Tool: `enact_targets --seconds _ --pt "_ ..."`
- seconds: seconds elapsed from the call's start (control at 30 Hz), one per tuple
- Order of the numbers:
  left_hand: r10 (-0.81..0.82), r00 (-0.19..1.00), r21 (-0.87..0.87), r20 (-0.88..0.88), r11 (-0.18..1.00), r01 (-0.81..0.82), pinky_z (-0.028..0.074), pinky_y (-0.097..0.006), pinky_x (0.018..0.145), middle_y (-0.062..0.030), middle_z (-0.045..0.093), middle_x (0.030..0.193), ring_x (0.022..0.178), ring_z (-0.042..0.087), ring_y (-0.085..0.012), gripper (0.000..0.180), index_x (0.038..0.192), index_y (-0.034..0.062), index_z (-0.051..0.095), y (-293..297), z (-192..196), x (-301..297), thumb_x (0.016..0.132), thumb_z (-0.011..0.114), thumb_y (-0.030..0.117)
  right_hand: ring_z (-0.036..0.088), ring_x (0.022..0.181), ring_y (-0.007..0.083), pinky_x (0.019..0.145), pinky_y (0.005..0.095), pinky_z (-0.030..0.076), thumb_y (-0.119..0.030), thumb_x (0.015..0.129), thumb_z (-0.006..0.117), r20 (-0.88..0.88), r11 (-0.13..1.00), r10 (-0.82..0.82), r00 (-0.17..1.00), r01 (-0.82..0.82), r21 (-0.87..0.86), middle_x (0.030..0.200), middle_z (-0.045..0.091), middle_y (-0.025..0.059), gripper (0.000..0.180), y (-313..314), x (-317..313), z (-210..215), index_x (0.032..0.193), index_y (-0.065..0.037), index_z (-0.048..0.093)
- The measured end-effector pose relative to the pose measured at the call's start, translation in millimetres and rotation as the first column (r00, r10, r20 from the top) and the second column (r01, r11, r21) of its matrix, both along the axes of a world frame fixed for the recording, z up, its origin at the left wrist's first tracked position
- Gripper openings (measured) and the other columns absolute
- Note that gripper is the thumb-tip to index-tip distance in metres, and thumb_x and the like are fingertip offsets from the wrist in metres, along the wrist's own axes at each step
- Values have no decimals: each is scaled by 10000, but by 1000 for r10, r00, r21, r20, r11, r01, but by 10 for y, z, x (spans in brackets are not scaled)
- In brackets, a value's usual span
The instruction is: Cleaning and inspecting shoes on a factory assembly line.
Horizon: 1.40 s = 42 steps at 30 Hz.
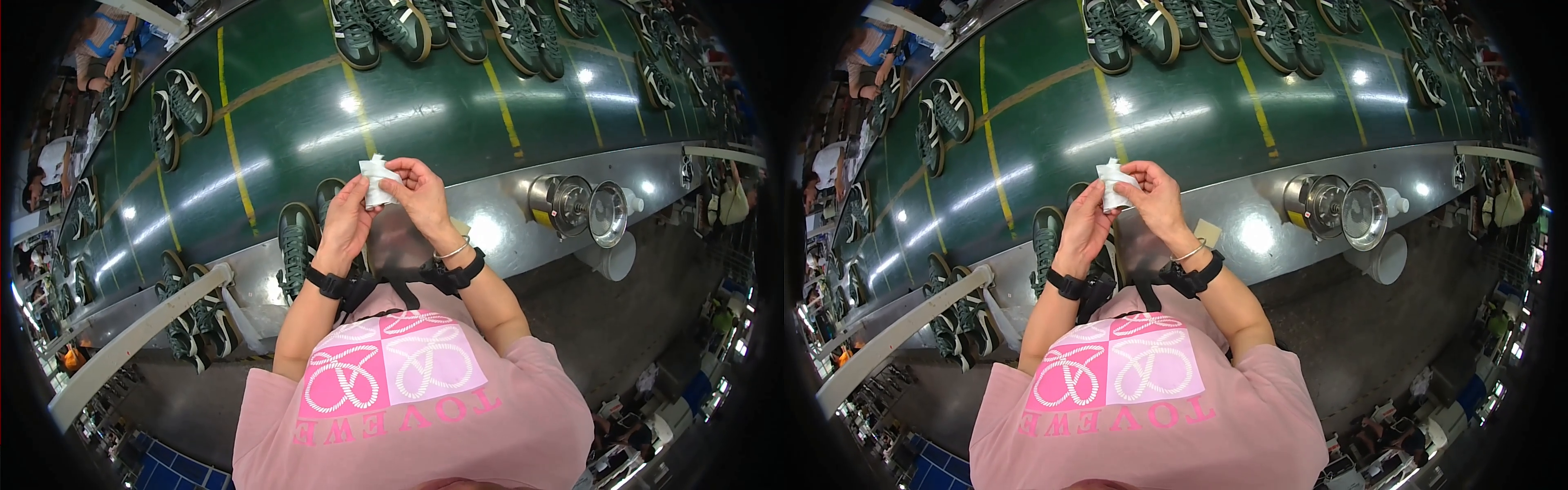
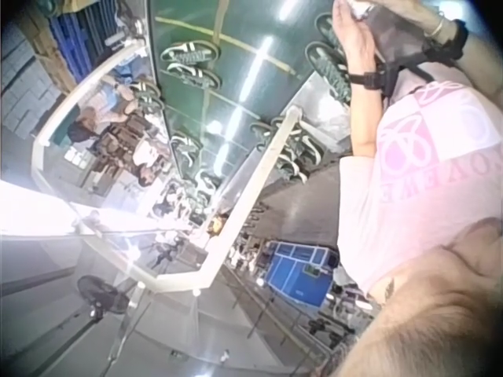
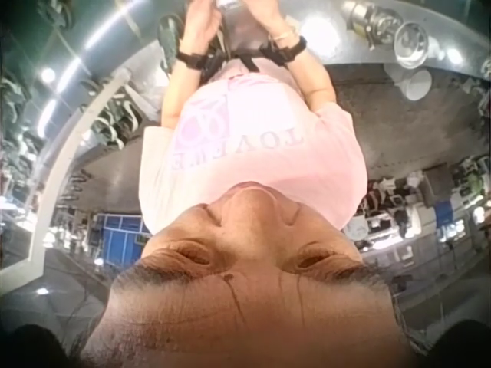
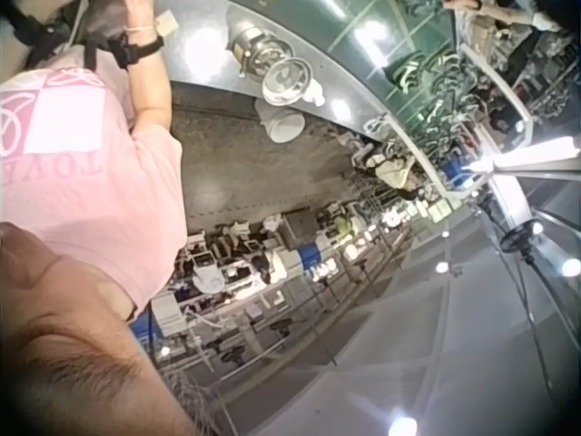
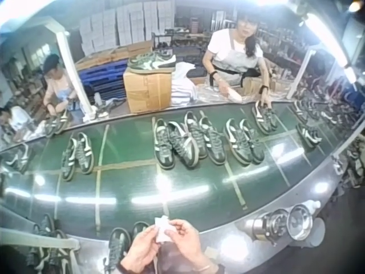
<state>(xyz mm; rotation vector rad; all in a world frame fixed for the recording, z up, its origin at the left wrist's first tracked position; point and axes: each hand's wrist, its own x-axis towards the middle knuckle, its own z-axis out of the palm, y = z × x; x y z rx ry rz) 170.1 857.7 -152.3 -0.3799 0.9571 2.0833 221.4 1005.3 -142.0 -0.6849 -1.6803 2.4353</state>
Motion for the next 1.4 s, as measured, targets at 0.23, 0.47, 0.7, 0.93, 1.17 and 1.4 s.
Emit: enact_targets --seconds 0.23,0.47,0.7,0.93,1.17,1.4 --pt "-15 993 95 115 995 4 524 -252 699 -45 631 1088 878 610 -120 289 1229 37 554 8 111 -15 1048 510 257 628 859 95 776 228 523 -128 857 792 85 987 91 992 -78 -139 940 662 35 450 28 -1 -39 1231 21 591" --pt "-115 987 -29 110 993 119 526 -293 747 -42 643 1057 862 604 -121 293 1207 37 586 -10 -18 -15 1051 504 271 617 873 92 798 246 498 -237 854 807 123 990 84 989 -68 -128 957 685 39 427 5 45 -86 1167 11 654" --pt "-73 992 -243 -99 969 48 489 -261 768 -14 666 1003 867 600 -89 282 1186 25 608 62 71 79 997 619 235 618 852 81 759 232 501 -229 863 797 153 998 61 986 -59 -18 954 692 40 344 32 35 -151 1074 7 660" --pt "-141 986 -233 -92 965 116 514 -259 764 -45 672 1025 866 636 -103 312 1196 -1 594 29 111 28 961 673 188 628 848 86 757 236 511 -234 873 788 139 967 62 988 -25 -253 951 688 40 393 67 17 -163 1130 2 609" --pt "-135 991 -209 -12 969 129 543 -269 746 -71 676 1019 840 658 -158 266 1172 1 601 51 123 -82 958 653 150 556 1133 240 929 389 462 -122 866 656 -107 771 131 986 -33 636 1251 600 96 456 206 -9 61 1312 -124 560" --pt "-131 975 -54 182 988 143 574 -253 703 -85 649 1012 829 649 -163 185 1110 -26 635 -54 4 -35 977 579 89 510 1238 240 1029 422 355 -47 801 614 -145 207 509 848 43 977 1273 610 -7 444 359 199 145 1225 -173 654"
